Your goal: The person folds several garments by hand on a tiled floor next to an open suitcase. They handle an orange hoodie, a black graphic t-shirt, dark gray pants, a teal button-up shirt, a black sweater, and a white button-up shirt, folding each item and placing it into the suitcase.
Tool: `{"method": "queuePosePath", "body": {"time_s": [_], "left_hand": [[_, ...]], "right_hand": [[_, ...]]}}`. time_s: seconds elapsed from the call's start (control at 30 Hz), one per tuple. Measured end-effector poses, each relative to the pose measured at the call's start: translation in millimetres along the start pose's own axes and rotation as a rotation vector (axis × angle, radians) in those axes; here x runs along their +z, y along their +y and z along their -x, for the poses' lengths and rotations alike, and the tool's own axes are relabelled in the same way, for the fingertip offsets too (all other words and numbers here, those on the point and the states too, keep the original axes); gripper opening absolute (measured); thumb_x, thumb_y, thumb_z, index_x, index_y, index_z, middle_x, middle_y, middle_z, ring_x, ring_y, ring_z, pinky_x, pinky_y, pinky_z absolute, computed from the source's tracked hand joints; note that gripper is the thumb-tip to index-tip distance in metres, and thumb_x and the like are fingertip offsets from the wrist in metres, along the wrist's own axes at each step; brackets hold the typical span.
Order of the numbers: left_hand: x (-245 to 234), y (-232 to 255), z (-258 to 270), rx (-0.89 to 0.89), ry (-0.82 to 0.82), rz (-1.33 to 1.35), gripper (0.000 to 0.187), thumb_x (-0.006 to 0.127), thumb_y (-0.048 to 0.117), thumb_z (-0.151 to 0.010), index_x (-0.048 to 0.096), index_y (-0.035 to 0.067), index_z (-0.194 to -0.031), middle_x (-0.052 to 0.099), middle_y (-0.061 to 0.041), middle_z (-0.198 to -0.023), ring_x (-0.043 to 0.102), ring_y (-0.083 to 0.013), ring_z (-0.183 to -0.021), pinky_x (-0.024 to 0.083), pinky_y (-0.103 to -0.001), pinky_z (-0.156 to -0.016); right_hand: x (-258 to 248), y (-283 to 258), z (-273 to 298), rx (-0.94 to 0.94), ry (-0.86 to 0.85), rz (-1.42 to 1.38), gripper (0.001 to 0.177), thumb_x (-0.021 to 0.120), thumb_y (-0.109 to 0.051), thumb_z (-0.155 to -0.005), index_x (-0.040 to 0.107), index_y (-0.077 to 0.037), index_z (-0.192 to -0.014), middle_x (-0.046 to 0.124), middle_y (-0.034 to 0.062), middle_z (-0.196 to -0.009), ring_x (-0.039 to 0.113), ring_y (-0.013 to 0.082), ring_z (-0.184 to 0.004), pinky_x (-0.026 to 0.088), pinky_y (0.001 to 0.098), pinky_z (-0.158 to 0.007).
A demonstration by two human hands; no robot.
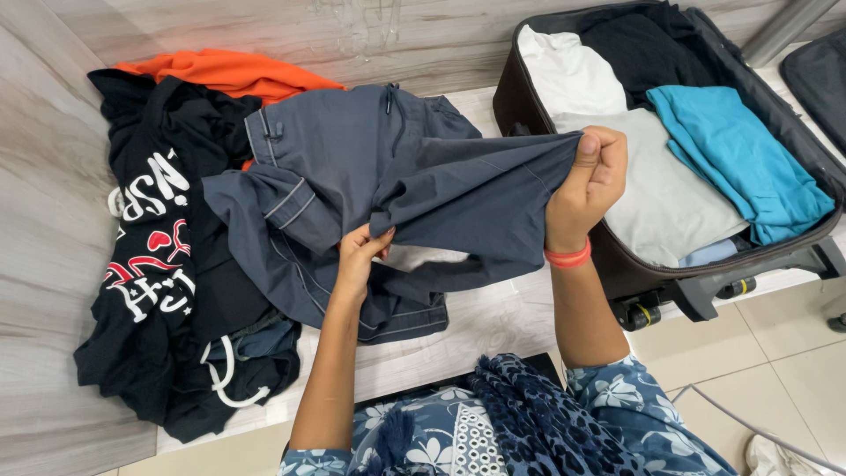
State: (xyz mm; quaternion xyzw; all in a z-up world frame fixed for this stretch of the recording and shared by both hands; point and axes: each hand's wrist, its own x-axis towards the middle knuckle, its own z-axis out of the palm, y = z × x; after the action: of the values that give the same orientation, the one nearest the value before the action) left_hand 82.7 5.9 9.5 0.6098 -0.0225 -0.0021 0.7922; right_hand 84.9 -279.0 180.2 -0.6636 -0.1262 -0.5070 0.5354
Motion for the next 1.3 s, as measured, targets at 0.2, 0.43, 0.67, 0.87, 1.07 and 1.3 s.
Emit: {"method": "queuePosePath", "body": {"time_s": [0.2, 0.43, 0.67, 0.87, 1.07, 1.3], "left_hand": [[14.8, 74.8, 44.7, 0.279, 0.377, -0.933, 0.035, 0.074, 0.037, -0.096, 0.068, 0.002, -0.093, 0.068, -0.010, -0.097, 0.059, -0.0219, -0.092, 0.047, -0.033, -0.075], [-6.9, 74.6, 22.3, 0.475, 0.713, -1.467, 0.103, 0.093, 0.026, -0.053, 0.050, -0.003, -0.142, 0.055, -0.026, -0.136, 0.049, -0.0398, -0.117, 0.046, -0.049, -0.090], [-33.4, -0.8, 1.4, 0.026, 0.416, -1.246, 0.032, 0.074, 0.030, -0.089, 0.075, 0.006, -0.110, 0.071, -0.024, -0.092, 0.066, -0.0416, -0.092, 0.051, -0.049, -0.081], [11.2, 22.9, 26.6, -0.177, -0.195, -0.072, 0.051, 0.061, 0.000, -0.082, 0.065, 0.007, -0.132, 0.071, -0.015, -0.125, 0.067, -0.0250, -0.107, 0.050, -0.030, -0.091], [37.2, 126.2, 67.5, 0.135, -0.220, -0.880, 0.046, 0.064, 0.006, -0.091, 0.065, 0.016, -0.136, 0.074, -0.005, -0.127, 0.071, -0.0204, -0.113, 0.051, -0.029, -0.093], [5.2, 171.4, 15.8, 0.901, 0.148, -1.271, 0.100, 0.085, 0.028, -0.061, 0.046, 0.010, -0.150, 0.048, -0.020, -0.152, 0.045, -0.0435, -0.139, 0.032, -0.054, -0.113]], "right_hand": [[4.9, 12.7, -12.6, 0.026, -0.144, 0.574, 0.019, 0.055, -0.015, -0.113, 0.065, -0.003, -0.102, 0.062, 0.0089, -0.078, 0.055, 0.0228, -0.066, 0.040, 0.0345, -0.062], [22.9, 46.2, 4.1, 0.033, -0.543, 0.629, 0.021, 0.065, -0.024, -0.104, 0.068, -0.004, -0.096, 0.069, 0.0157, -0.088, 0.067, 0.0354, -0.083, 0.051, 0.0454, -0.071], [64.4, 73.9, 90.7, 0.651, -1.160, 0.222, 0.070, 0.067, -0.057, -0.092, 0.055, -0.006, -0.138, 0.069, 0.0200, -0.121, 0.068, 0.0321, -0.114, 0.053, 0.0389, -0.095], [71.2, 67.7, 182.7, 0.677, -1.074, -0.252, 0.047, 0.089, -0.020, -0.076, 0.073, 0.002, -0.114, 0.077, 0.0120, -0.110, 0.073, 0.0255, -0.103, 0.058, 0.0342, -0.089], [69.2, 98.2, 172.7, 0.315, -0.539, -0.158, 0.032, 0.073, -0.004, -0.088, 0.068, 0.000, -0.119, 0.073, 0.0105, -0.118, 0.071, 0.0248, -0.111, 0.055, 0.0353, -0.098], [5.6, 95.1, 48.2, -0.092, -0.563, 0.096, 0.033, 0.072, -0.008, -0.090, 0.066, -0.002, -0.123, 0.070, 0.0131, -0.124, 0.067, 0.0283, -0.117, 0.051, 0.0378, -0.101]]}}
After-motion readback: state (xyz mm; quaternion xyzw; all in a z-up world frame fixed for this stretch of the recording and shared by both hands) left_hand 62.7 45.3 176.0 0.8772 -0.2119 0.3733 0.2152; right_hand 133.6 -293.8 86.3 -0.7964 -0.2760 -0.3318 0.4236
